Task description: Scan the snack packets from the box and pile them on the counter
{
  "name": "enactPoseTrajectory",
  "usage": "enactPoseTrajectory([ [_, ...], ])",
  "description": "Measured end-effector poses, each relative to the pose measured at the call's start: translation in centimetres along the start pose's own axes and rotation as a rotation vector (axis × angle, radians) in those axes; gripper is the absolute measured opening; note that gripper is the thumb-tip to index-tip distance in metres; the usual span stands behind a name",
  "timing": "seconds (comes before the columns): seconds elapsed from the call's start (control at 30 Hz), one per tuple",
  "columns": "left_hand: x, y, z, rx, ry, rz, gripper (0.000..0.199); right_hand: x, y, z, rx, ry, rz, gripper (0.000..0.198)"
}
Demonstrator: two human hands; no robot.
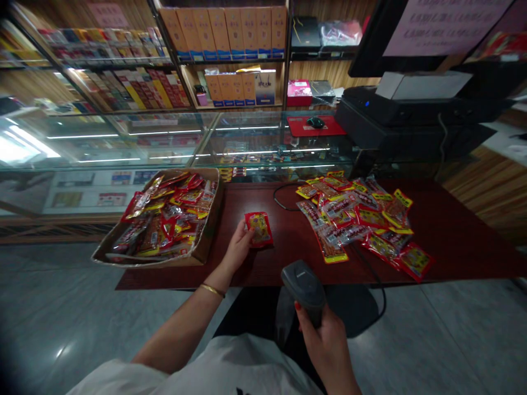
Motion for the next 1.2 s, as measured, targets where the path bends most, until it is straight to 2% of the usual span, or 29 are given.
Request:
enactPoseTrajectory([
  [0.1, 0.1, -0.4, -0.3, -0.02, 0.015, -0.002, 0.05, -0.1, -0.1, 0.1, -0.006, -0.003, -0.003, 0.049],
  [0.23, 0.7, -0.8, -0.2, -0.096, -0.083, 0.004, 0.042, -0.5, -0.3, 0.1, -0.036, -0.044, 0.022, 0.045],
  [0.3, 2.1, -1.0, 0.5, -0.157, -0.077, 0.028, 0.04, -0.9, -0.3, 0.0, -0.024, -0.105, 0.053, 0.046],
  [0.33, 3.3, -1.1, 1.0, -0.184, -0.032, 0.042, 0.04, -1.1, -0.4, -0.1, -0.01, -0.137, 0.067, 0.046],
  [0.4, 6.7, -1.1, 2.3, -0.224, 0.137, 0.055, 0.039, -1.6, -0.8, -0.2, 0.021, -0.199, 0.083, 0.046],
  [0.5, 13.9, -0.5, 4.8, -0.323, 0.377, 0.052, 0.034, -2.6, -1.7, -0.4, 0.03, -0.232, 0.082, 0.045],
  [0.6, 22.0, 0.7, 7.7, -0.473, 0.408, 0.08, 0.023, -3.4, -2.9, -0.6, 0.072, -0.21, 0.085, 0.044],
  [0.7, 29.2, 1.4, 10.2, -0.532, 0.446, 0.106, 0.019, -3.7, -3.8, -0.8, 0.139, -0.216, 0.112, 0.044],
  [0.77, 32.4, 1.6, 10.9, -0.549, 0.485, 0.112, 0.02, -3.7, -4.1, -0.8, 0.146, -0.226, 0.128, 0.044],
  [0.83, 33.6, 1.6, 10.8, -0.543, 0.51, 0.109, 0.023, -3.6, -4.1, -0.7, 0.134, -0.22, 0.126, 0.044],
  [0.9, 32.5, 1.5, 9.7, -0.524, 0.515, 0.096, 0.027, -3.6, -4.0, -0.7, 0.118, -0.192, 0.096, 0.046],
  [0.97, 29.1, 1.0, 7.9, -0.451, 0.524, 0.121, 0.031, -3.5, -4.0, -0.8, 0.118, -0.195, 0.041, 0.051],
  [1.03, 23.9, -0.6, 5.5, -0.268, 0.534, 0.212, 0.032, -3.5, -4.2, -1.0, 0.123, -0.188, -0.009, 0.058],
  [1.1, 17.5, -3.3, 2.6, -0.001, 0.478, 0.363, 0.031, -3.5, -4.9, -1.1, 0.118, -0.126, -0.05, 0.064],
  [1.13, 14.1, -5.0, 1.1, 0.126, 0.403, 0.448, 0.03, -3.4, -5.4, -0.9, 0.109, -0.102, -0.08, 0.066],
  [1.2, 7.2, -8.8, -1.8, 0.298, 0.156, 0.632, 0.03, -3.0, -6.5, -0.4, 0.063, -0.008, -0.11, 0.065],
])
Point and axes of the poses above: each hand's wrist, its own z-axis towards the middle knuckle, its own x-axis out of the palm, y = z × x, the point moved 1 cm from there along z, towards the middle knuckle, and after that the axes turned 8 degrees about -x, right-handed, at the moved point
